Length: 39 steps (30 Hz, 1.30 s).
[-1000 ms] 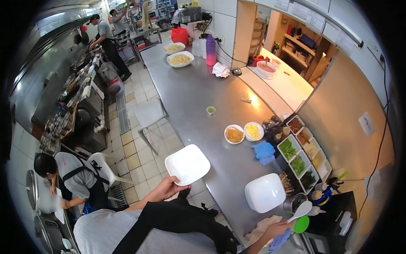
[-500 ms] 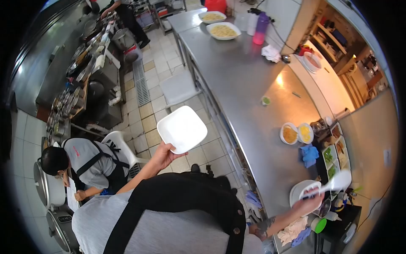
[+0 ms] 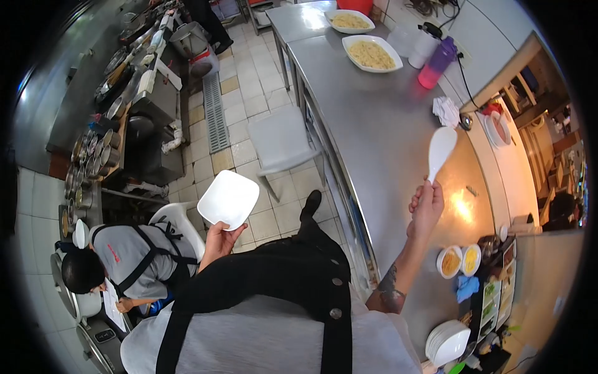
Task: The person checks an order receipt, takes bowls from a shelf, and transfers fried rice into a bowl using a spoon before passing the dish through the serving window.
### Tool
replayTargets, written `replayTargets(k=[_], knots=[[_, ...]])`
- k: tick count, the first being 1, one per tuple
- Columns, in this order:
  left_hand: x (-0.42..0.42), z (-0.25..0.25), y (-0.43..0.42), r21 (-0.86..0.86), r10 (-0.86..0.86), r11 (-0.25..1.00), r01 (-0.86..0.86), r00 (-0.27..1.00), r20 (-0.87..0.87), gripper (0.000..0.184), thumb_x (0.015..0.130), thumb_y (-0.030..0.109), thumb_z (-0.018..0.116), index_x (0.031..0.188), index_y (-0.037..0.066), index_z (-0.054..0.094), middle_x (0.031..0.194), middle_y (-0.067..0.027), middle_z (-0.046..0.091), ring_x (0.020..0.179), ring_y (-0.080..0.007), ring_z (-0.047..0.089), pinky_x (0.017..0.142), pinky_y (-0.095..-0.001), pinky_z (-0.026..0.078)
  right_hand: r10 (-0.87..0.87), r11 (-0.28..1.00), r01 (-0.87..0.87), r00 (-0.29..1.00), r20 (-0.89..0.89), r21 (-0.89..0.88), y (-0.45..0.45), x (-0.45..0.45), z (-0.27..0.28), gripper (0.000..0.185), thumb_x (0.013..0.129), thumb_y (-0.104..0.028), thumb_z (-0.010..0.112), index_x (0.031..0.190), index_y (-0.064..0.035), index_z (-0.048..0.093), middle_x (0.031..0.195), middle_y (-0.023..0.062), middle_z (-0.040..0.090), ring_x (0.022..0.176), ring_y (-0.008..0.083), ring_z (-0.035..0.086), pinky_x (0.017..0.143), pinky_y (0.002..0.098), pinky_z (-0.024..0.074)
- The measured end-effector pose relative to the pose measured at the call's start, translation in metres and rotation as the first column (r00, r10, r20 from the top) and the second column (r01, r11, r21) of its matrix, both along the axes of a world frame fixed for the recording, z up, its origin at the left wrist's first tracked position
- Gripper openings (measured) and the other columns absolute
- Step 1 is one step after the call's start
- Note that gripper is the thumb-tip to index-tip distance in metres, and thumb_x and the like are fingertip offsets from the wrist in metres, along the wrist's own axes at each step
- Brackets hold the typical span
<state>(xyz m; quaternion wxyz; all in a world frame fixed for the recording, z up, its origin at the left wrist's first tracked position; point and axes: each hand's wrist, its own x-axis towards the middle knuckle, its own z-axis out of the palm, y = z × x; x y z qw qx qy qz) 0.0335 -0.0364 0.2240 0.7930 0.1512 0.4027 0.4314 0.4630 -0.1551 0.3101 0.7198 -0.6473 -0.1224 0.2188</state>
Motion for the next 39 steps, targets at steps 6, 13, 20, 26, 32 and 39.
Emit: replayTargets(k=[6,13,20,26,32,39], knots=[[0.053,-0.001,0.11,0.018,0.003,1.0,-0.002,0.999,-0.052,0.062,0.072,-0.003,0.04,0.131,0.0,0.024,0.125,-0.0198,0.044,0.107,-0.0345,0.055,0.087,-0.0463,0.053,0.121,0.965,-0.082,0.982,0.146,-0.251,0.143,0.087,-0.013,0.017,0.092,-0.021,0.053,0.099,-0.0058,0.055,0.065,-0.0048,0.048,0.05,0.0002,0.04,0.041,0.0159,0.0291],[0.149,0.036,0.221,0.125,-0.143,0.98,0.157,0.983,-0.117,0.066,0.072,0.0,0.042,0.134,0.003,0.019,0.127,-0.0194,0.04,0.111,-0.0349,0.052,0.087,-0.0478,0.052,0.487,0.665,0.258,0.561,0.669,-0.701,0.291,0.189,0.006,0.03,0.079,-0.024,0.06,0.097,-0.0008,0.063,0.085,0.0195,0.065,0.079,0.0345,0.064,0.071,0.0407,0.0491],[0.245,0.052,0.322,0.187,-0.324,0.923,0.337,0.941,-0.097,0.06,0.075,0.0,0.04,0.132,0.0,0.021,0.125,-0.0201,0.042,0.108,-0.0348,0.054,0.085,-0.0481,0.054,0.644,0.493,0.29,0.512,0.568,-0.82,0.413,0.23,0.005,0.023,0.077,-0.015,0.055,0.091,0.0002,0.064,0.091,0.023,0.064,0.088,0.0373,0.062,0.076,0.045,0.0496],[0.306,0.055,0.407,0.185,-0.437,0.874,0.449,0.893,-0.105,0.061,0.076,-0.001,0.039,0.133,0.002,0.018,0.126,-0.0201,0.041,0.107,-0.0347,0.054,0.084,-0.0484,0.054,0.613,0.467,0.285,0.578,0.539,-0.837,0.484,0.23,-0.017,0.019,0.078,-0.013,0.051,0.084,-0.0002,0.063,0.089,0.0222,0.064,0.085,0.0373,0.063,0.073,0.046,0.0505],[0.346,0.042,0.479,0.201,-0.504,0.83,0.52,0.854,-0.13,0.061,0.077,-0.001,0.039,0.134,0.005,0.019,0.125,-0.0185,0.042,0.106,-0.0343,0.055,0.083,-0.0482,0.054,0.49,0.5,0.254,0.705,0.513,-0.828,0.516,0.224,-0.058,0.02,0.077,-0.01,0.051,0.09,0.0009,0.062,0.09,0.0241,0.063,0.086,0.0383,0.062,0.075,0.0451,0.0496],[0.426,0.036,0.541,0.271,-0.538,0.776,0.569,0.822,-0.186,0.06,0.078,-0.002,0.038,0.133,0.009,0.019,0.124,-0.0179,0.042,0.104,-0.033,0.056,0.08,-0.0467,0.055,0.26,0.729,0.189,0.813,0.521,-0.658,0.495,0.232,-0.085,0.025,0.074,-0.014,0.058,0.095,-0.004,0.065,0.087,0.0217,0.065,0.083,0.0364,0.063,0.075,0.0413,0.0497]])
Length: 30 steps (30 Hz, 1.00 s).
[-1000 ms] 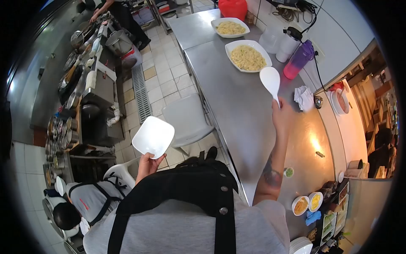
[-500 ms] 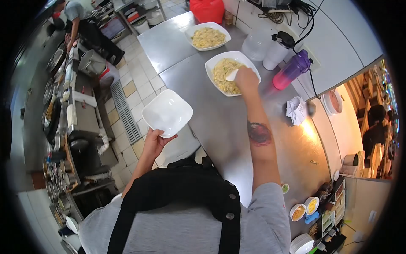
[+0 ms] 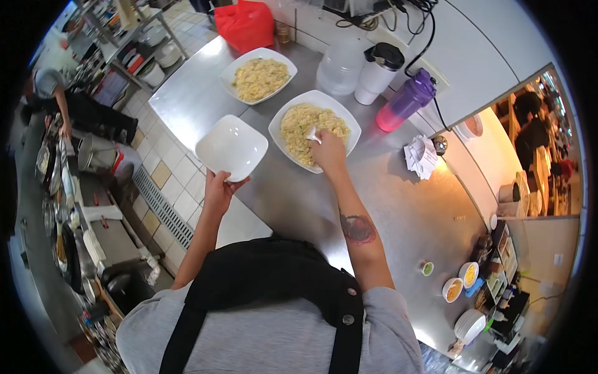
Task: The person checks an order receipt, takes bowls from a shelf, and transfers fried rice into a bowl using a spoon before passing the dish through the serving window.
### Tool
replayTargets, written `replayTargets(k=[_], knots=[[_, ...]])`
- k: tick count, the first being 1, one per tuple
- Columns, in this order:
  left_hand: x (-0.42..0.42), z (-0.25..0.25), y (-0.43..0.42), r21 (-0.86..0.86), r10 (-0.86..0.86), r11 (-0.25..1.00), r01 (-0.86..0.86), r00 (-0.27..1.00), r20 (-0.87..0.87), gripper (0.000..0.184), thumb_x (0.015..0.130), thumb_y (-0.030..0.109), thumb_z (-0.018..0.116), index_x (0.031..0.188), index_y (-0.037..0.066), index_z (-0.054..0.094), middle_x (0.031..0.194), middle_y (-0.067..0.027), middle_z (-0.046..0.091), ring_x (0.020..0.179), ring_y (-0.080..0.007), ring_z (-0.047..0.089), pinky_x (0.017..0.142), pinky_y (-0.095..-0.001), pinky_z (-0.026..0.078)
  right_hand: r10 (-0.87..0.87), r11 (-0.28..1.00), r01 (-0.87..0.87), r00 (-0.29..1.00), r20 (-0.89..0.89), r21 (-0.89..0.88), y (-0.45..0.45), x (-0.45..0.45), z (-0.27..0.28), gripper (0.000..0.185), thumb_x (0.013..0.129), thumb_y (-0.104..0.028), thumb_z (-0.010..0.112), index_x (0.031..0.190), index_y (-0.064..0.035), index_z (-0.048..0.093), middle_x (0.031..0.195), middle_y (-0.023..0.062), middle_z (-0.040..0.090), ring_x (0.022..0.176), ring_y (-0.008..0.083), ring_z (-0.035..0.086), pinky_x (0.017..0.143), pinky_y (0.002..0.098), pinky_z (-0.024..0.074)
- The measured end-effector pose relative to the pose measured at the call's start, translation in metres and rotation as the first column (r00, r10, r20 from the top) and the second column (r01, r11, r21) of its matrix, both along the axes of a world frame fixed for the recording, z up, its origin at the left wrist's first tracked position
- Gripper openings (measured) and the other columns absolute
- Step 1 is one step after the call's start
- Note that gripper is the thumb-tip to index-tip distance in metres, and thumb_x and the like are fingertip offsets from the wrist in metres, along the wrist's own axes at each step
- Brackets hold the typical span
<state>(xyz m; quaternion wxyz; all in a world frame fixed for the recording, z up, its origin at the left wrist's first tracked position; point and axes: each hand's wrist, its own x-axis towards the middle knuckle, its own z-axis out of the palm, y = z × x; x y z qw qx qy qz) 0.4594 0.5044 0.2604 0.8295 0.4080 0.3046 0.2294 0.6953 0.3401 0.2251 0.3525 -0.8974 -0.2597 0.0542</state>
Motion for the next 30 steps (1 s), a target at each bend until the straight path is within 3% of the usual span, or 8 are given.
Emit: replayTargets(k=[5,8,11,17,20,23,26,30], knots=[[0.062,0.005,0.021,0.063,-0.002,0.998,-0.003,0.997,0.082,0.057,0.079,-0.001,0.038,0.133,0.009,0.02,0.123,-0.0176,0.043,0.101,-0.0329,0.057,0.079,-0.0452,0.055,-0.03,0.997,0.04,0.989,-0.143,0.065,-0.018,0.001,0.005,0.025,0.074,-0.017,0.064,0.096,-0.0054,0.066,0.08,0.0182,0.066,0.075,0.0304,0.065,0.069,0.0368,0.0502],[0.088,0.003,0.026,0.113,0.012,0.993,-0.018,0.998,0.055,0.057,0.08,0.0,0.039,0.133,0.009,0.019,0.123,-0.0187,0.043,0.099,-0.0329,0.058,0.079,-0.0444,0.054,-0.038,0.987,0.077,0.963,-0.267,0.14,-0.026,0.001,0.006,0.026,0.074,-0.018,0.066,0.097,-0.0049,0.065,0.073,0.0151,0.066,0.067,0.0229,0.065,0.063,0.0328,0.0495],[0.105,-0.01,0.031,0.156,-0.007,0.988,0.002,0.999,0.032,0.057,0.081,0.001,0.04,0.133,0.009,0.018,0.123,-0.0195,0.043,0.099,-0.0324,0.059,0.079,-0.0436,0.054,-0.032,0.973,0.092,0.963,-0.269,0.213,-0.035,0.002,-0.001,0.023,0.078,-0.012,0.064,0.099,-0.0054,0.066,0.069,0.008,0.065,0.06,0.0101,0.058,0.057,0.0264,0.0451],[0.125,-0.018,0.018,0.229,-0.126,0.965,0.128,0.992,-0.027,0.055,0.082,0.002,0.041,0.132,0.008,0.02,0.122,-0.0185,0.044,0.1,-0.0305,0.059,0.077,-0.0425,0.055,-0.022,0.987,0.063,0.964,-0.265,0.149,-0.045,0.009,0.043,0.025,0.076,-0.016,0.065,0.098,-0.006,0.066,0.073,0.0139,0.065,0.064,0.0205,0.063,0.061,0.032,0.0476],[0.135,-0.028,0.006,0.169,-0.193,0.968,0.188,0.981,0.017,0.056,0.081,0.002,0.041,0.133,0.008,0.021,0.124,-0.0172,0.045,0.103,-0.031,0.058,0.079,-0.0435,0.056,0.069,0.995,-0.06,0.991,-0.118,0.075,-0.031,0.01,0.074,0.025,0.075,-0.016,0.065,0.098,-0.0067,0.067,0.079,0.0153,0.066,0.068,0.0262,0.064,0.063,0.0346,0.0488],[0.137,-0.027,-0.003,-0.018,-0.286,0.957,0.291,0.95,0.127,0.058,0.081,-0.002,0.039,0.134,0.009,0.02,0.128,-0.0162,0.04,0.109,-0.0325,0.054,0.079,-0.0449,0.056,0.196,0.978,-0.2,0.978,0.074,0.056,-0.009,0.007,0.08,0.023,0.074,-0.016,0.065,0.097,-0.0095,0.067,0.083,0.0131,0.066,0.072,0.0297,0.064,0.065,0.0387,0.0499],[0.137,-0.026,-0.007,-0.14,-0.299,0.933,0.333,0.929,0.218,0.059,0.08,-0.003,0.037,0.135,0.009,0.019,0.132,-0.0167,0.038,0.112,-0.0339,0.053,0.081,-0.0471,0.055,0.232,0.964,-0.186,0.937,0.26,-0.19,0.005,0.003,0.099,0.021,0.076,-0.016,0.063,0.097,-0.0129,0.066,0.086,0.0099,0.066,0.073,0.0286,0.064,0.065,0.0406,0.0506],[0.132,-0.028,-0.001,-0.119,-0.277,0.945,0.305,0.939,0.206,0.058,0.079,-0.002,0.037,0.135,0.008,0.021,0.131,-0.0167,0.04,0.111,-0.0339,0.053,0.08,-0.047,0.055,0.159,0.963,-0.071,0.928,0.336,-0.261,0.004,0.0,0.127,0.021,0.078,-0.016,0.06,0.099,-0.0147,0.064,0.09,0.0071,0.065,0.073,0.0287,0.064,0.064,0.0413,0.0505]])
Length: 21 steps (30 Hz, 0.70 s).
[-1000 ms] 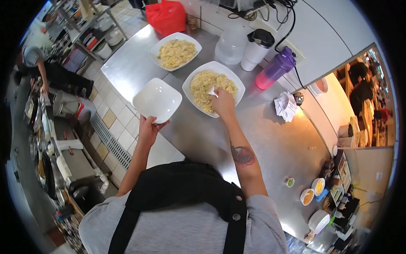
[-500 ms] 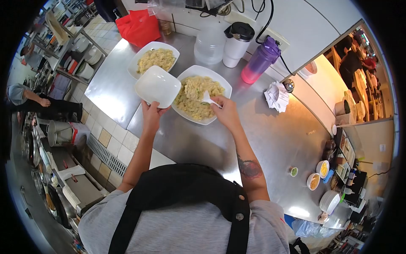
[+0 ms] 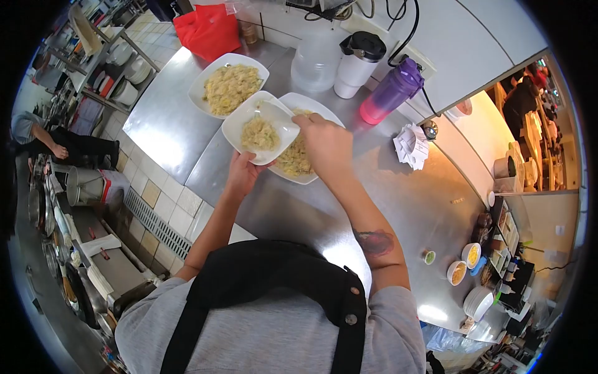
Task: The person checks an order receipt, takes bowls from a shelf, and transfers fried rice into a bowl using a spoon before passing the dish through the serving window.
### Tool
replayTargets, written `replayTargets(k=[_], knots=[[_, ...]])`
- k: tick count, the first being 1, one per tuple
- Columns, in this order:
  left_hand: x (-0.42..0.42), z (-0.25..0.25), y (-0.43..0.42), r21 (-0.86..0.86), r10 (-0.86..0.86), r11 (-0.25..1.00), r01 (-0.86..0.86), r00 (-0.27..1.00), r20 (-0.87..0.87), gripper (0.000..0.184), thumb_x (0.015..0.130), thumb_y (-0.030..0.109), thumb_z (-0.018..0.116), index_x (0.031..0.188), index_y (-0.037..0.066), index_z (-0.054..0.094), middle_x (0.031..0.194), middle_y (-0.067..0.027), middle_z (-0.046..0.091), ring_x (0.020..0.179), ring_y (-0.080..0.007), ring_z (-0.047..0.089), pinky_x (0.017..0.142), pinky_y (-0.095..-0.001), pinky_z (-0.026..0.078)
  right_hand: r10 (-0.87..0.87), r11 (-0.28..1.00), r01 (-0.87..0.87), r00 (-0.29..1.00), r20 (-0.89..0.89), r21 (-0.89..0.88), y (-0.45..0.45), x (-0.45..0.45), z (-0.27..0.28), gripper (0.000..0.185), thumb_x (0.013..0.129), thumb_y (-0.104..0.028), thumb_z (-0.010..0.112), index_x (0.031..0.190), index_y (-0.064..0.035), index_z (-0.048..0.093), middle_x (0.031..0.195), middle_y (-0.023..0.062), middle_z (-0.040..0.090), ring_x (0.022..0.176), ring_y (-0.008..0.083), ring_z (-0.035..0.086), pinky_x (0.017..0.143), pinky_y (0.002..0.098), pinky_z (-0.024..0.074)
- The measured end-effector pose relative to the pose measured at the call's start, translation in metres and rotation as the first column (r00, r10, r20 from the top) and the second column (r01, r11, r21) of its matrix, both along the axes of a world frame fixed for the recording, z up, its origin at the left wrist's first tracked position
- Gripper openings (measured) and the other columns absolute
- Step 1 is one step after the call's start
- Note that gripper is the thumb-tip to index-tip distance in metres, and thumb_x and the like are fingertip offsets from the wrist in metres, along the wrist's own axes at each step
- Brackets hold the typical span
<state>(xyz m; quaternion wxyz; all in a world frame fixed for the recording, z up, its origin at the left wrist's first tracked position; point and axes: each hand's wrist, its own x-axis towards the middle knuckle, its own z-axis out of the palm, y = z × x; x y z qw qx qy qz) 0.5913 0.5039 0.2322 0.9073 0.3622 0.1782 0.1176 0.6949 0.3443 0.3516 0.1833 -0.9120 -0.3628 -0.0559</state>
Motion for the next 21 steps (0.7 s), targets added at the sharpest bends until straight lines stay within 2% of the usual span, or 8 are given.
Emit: replayTargets(k=[2,5,8,11,17,21], knots=[[-0.001,0.002,0.001,0.093,0.046,0.995,-0.045,0.999,-0.011,0.055,0.08,0.003,0.04,0.133,0.005,0.025,0.127,-0.0171,0.045,0.107,-0.0324,0.056,0.079,-0.0448,0.056,-0.001,0.998,0.001,1.0,0.003,0.066,-0.011,0.0,0.007,0.022,0.079,-0.015,0.058,0.101,-0.0148,0.064,0.092,0.0071,0.065,0.074,0.0292,0.064,0.064,0.0412,0.0505],[-0.003,-0.005,0.008,0.098,0.11,0.989,-0.108,0.994,-0.013,0.056,0.078,0.004,0.041,0.132,0.005,0.026,0.125,-0.0162,0.047,0.105,-0.0316,0.057,0.077,-0.0443,0.056,-0.199,0.977,0.205,0.975,-0.095,0.058,-0.032,-0.006,0.018,0.023,0.078,-0.015,0.059,0.1,-0.014,0.065,0.09,0.0097,0.066,0.076,0.0306,0.064,0.067,0.0419,0.0507],[-0.003,-0.019,0.014,0.064,0.211,0.975,-0.214,0.976,0.056,0.056,0.077,0.005,0.043,0.131,0.004,0.028,0.125,-0.0152,0.047,0.105,-0.0305,0.057,0.078,-0.0442,0.055,-0.328,0.936,0.312,0.941,-0.083,-0.165,-0.059,-0.005,0.011,0.022,0.075,-0.018,0.064,0.097,-0.0128,0.067,0.082,0.0154,0.066,0.073,0.0303,0.064,0.065,0.0398,0.0501],[0.002,-0.032,0.02,0.066,0.286,0.955,-0.29,0.956,0.068,0.054,0.078,0.003,0.043,0.13,0.004,0.029,0.124,-0.0144,0.048,0.106,-0.0301,0.057,0.082,-0.0432,0.053,-0.281,0.933,0.236,0.95,-0.14,-0.272,-0.07,-0.005,-0.012,0.024,0.074,-0.02,0.064,0.096,-0.0116,0.068,0.079,0.0173,0.065,0.076,0.0318,0.064,0.068,0.0404,0.0504],[0.001,-0.032,0.018,0.069,0.292,0.953,-0.294,0.956,0.03,0.053,0.08,0.0,0.043,0.131,0.004,0.03,0.127,-0.0135,0.046,0.113,-0.0286,0.053,0.09,-0.0419,0.049,-0.273,0.961,0.272,0.902,-0.335,-0.053,-0.034,-0.002,-0.09,0.021,0.074,-0.021,0.064,0.092,-0.0114,0.069,0.084,0.0149,0.067,0.078,0.0328,0.064,0.072,0.042,0.0508],[-0.001,-0.027,0.017,0.05,0.326,0.943,-0.328,0.944,0.05,0.057,0.08,0.0,0.043,0.134,0.007,0.027,0.129,-0.0128,0.043,0.115,-0.0278,0.05,0.092,-0.0421,0.047,-0.267,0.949,0.309,0.887,-0.377,0.054,-0.022,-0.009,-0.098,0.022,0.074,-0.021,0.064,0.093,-0.0106,0.069,0.085,0.0157,0.067,0.078,0.032,0.065,0.071,0.0408,0.051]])
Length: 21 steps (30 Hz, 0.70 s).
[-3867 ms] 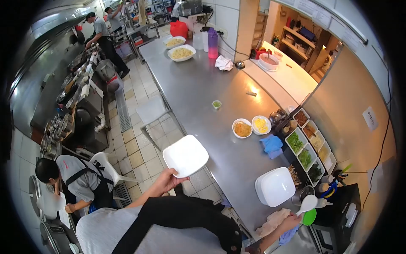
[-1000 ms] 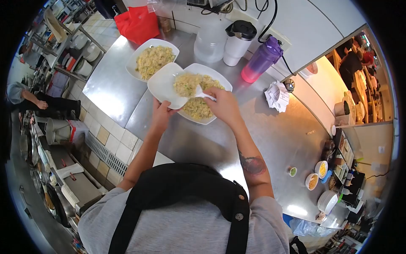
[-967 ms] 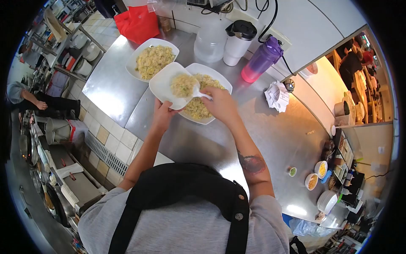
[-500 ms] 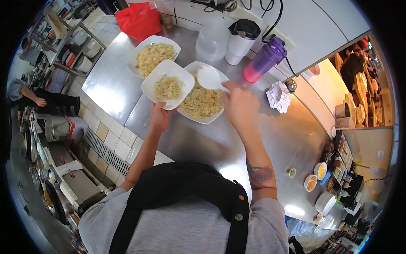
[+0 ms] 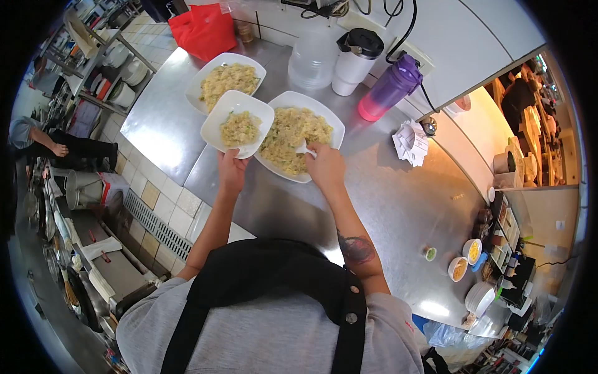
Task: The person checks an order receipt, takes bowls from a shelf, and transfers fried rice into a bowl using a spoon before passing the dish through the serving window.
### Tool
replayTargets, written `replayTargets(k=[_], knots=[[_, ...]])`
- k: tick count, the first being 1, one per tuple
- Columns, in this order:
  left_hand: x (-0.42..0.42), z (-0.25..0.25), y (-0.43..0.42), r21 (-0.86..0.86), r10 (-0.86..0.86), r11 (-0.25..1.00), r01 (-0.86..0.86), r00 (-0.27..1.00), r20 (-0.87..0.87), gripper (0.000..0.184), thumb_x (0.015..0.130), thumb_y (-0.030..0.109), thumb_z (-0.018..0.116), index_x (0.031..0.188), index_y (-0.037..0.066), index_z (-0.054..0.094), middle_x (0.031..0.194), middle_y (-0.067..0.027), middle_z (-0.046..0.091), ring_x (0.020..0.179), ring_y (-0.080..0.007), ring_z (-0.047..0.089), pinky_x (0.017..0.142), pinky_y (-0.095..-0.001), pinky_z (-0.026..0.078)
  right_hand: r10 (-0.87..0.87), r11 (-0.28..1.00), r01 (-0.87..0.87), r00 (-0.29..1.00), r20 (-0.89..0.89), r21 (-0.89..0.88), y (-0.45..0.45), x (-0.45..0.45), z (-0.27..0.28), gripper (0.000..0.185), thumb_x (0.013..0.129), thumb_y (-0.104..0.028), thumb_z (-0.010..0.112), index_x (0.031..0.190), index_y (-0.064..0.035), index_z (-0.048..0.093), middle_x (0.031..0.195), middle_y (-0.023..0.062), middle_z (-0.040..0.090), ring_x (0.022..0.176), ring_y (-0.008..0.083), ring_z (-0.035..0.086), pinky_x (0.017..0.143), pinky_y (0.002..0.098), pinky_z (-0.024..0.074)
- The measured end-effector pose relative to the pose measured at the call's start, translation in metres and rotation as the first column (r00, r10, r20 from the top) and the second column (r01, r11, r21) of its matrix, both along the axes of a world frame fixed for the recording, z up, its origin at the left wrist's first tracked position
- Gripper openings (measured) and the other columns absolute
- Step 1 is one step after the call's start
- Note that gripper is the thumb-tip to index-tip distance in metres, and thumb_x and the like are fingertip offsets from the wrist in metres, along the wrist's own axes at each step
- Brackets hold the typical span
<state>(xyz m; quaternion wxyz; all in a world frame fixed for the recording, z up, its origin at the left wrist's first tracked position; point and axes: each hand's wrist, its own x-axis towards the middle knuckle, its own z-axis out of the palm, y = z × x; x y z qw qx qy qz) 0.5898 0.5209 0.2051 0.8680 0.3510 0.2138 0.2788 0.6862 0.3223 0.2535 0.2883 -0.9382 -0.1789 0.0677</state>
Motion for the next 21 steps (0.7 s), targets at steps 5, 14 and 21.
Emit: replayTargets(k=[5,14,21], knots=[[-0.006,0.008,0.003,0.073,0.137,0.988,-0.137,0.99,0.005,0.06,0.08,-0.001,0.044,0.135,0.011,0.024,0.13,-0.0105,0.041,0.117,-0.0254,0.048,0.092,-0.0383,0.047,0.034,0.968,0.006,0.988,-0.154,0.251,-0.025,0.007,-0.016,0.025,0.075,-0.018,0.065,0.098,-0.0091,0.069,0.082,0.0146,0.068,0.074,0.025,0.066,0.067,0.0337,0.0502],[-0.01,0.029,-0.003,0.145,-0.038,0.987,0.067,0.98,-0.195,0.058,0.081,-0.001,0.045,0.135,0.01,0.025,0.131,-0.0091,0.04,0.119,-0.0219,0.045,0.097,-0.0346,0.042,0.133,0.93,-0.062,0.976,-0.173,0.361,-0.03,0.016,0.045,0.025,0.076,-0.017,0.066,0.1,-0.0103,0.069,0.079,0.0135,0.068,0.069,0.0211,0.065,0.066,0.0309,0.0491],[-0.002,0.024,-0.035,-0.115,-0.299,0.948,0.298,0.954,0.006,0.056,0.08,-0.001,0.041,0.134,0.005,0.029,0.129,-0.0117,0.044,0.118,-0.026,0.048,0.097,-0.0389,0.043,0.316,0.947,-0.322,0.929,0.195,0.003,0.004,0.006,0.091,0.02,0.074,-0.015,0.065,0.094,-0.014,0.069,0.082,0.0091,0.067,0.072,0.0282,0.064,0.063,0.0364,0.0506]])
